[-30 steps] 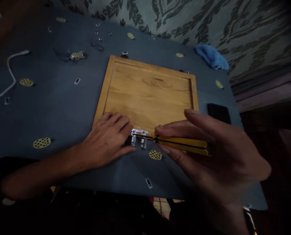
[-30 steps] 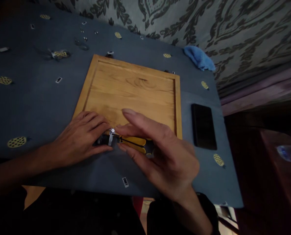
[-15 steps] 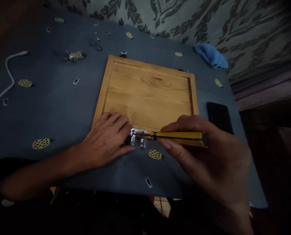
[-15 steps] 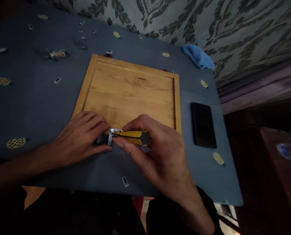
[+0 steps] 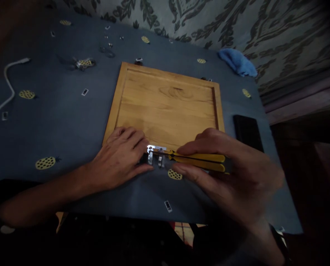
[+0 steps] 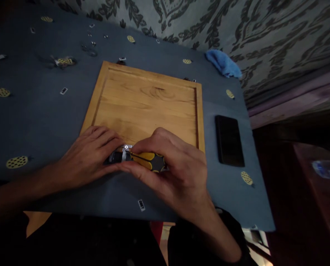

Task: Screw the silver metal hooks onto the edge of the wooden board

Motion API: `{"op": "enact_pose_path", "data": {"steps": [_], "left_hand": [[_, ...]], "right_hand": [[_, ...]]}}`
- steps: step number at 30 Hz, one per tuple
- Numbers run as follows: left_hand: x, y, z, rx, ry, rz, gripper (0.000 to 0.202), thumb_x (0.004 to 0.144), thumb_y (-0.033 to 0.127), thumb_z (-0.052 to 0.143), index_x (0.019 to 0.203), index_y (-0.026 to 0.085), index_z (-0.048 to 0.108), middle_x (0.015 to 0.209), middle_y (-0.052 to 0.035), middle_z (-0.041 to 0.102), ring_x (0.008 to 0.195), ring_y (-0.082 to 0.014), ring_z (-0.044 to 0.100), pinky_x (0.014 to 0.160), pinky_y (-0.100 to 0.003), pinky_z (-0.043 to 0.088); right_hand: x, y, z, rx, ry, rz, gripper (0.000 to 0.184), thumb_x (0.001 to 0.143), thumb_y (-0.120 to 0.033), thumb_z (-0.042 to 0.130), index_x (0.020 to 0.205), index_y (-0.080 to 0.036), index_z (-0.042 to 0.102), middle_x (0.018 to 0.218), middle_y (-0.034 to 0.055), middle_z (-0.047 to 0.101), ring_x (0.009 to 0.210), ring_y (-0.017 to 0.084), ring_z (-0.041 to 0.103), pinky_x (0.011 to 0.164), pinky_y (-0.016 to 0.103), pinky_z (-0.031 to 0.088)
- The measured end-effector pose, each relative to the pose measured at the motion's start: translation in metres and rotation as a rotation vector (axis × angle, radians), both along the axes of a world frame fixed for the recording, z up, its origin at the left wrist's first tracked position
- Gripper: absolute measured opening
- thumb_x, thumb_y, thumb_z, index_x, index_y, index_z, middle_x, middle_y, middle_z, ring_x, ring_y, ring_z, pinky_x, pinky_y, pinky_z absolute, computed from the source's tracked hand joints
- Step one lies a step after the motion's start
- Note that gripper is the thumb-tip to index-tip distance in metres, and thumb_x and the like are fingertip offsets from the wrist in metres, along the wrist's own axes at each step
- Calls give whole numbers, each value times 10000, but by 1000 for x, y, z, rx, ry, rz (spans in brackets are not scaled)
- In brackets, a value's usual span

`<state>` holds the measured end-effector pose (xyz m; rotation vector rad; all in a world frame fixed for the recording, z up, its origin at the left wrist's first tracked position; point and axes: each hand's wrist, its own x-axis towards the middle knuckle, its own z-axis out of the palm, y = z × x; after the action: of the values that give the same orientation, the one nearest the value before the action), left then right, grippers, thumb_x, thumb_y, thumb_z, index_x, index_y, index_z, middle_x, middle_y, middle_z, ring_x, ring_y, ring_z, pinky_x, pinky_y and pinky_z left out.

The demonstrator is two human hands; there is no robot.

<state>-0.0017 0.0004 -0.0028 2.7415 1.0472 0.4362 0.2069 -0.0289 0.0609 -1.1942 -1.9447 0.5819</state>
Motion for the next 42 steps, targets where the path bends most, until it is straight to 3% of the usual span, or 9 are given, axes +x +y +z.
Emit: {"op": "enact_pose_path", "data": {"steps": [2, 8, 18, 21, 24, 28, 30, 36, 42], "left_hand": [[0, 0, 0, 11, 1, 2, 472, 992, 565, 494, 1089, 129, 647, 1019, -98, 649, 986, -281, 551, 905, -437, 444], [0, 0, 1, -35, -5, -7, 471, 996, 559, 484, 1103, 129, 646, 1030, -105, 648, 1005, -286, 550, 921, -451, 440], [0, -1, -1, 3, -30, 6, 475, 990, 568, 491, 1093, 128, 638, 1020, -101, 641, 991, -282, 543, 913, -438, 431], [1, -1, -2, 30, -28, 5, 490, 1005, 572, 451, 1094, 128, 638, 1026, -104, 645, 993, -281, 536, 914, -438, 438], [1, -1, -2, 32, -23, 4, 491, 1012, 563, 439, 1093, 124, 643, 1023, -106, 648, 991, -285, 536, 907, -448, 443], [1, -2, -2, 23, -26, 4, 487, 999, 563, 474, 1102, 117, 642, 1034, -107, 647, 993, -294, 540, 902, -462, 440], [1, -2, -2, 18, -28, 6, 474, 983, 552, 519, 1105, 109, 638, 1041, -108, 644, 995, -298, 544, 904, -464, 435], [1, 0, -2, 28, -35, -2, 471, 982, 561, 517, 1068, 114, 639, 999, -99, 643, 969, -291, 552, 882, -445, 435], [0, 0, -2, 35, -54, -8, 487, 1000, 568, 473, 1085, 115, 632, 1023, -96, 638, 983, -287, 549, 894, -441, 429]], "right_hand": [[-2, -1, 0, 26, -16, -63, 159, 826, -233, 794, 904, -288, 667, 771, -29, 672, 672, 159, 621, 602, 328, 512], [4, -2, 3, -13, -45, -22, 118, 873, -213, 726, 922, -285, 646, 821, -12, 661, 733, 169, 636, 647, 327, 531], [18, 2, 2, -28, -1, 152, 272, 891, -192, 713, 1138, -285, 644, 963, -8, 715, 869, 160, 688, 723, 297, 586], [14, 2, -4, 10, 81, 61, 341, 844, -194, 767, 1154, -285, 657, 951, -10, 726, 824, 155, 715, 689, 274, 604], [4, -1, -9, -37, 163, -125, 209, 816, -210, 798, 989, -272, 697, 900, -2, 717, 807, 171, 712, 673, 291, 605], [0, -1, -12, -23, 181, -208, 174, 777, -218, 835, 871, -284, 704, 814, -21, 707, 703, 168, 682, 572, 296, 560], [4, 1, -11, 24, 135, -171, 179, 782, -202, 829, 894, -293, 722, 816, -29, 725, 702, 168, 690, 579, 299, 555], [22, 6, -4, 70, 45, 150, 262, 848, -174, 753, 1088, -275, 728, 941, 3, 783, 783, 195, 739, 649, 318, 605], [16, 5, -10, 224, 185, -17, 260, 831, -103, 732, 1052, -240, 732, 912, 21, 752, 817, 187, 698, 658, 331, 590]]}}
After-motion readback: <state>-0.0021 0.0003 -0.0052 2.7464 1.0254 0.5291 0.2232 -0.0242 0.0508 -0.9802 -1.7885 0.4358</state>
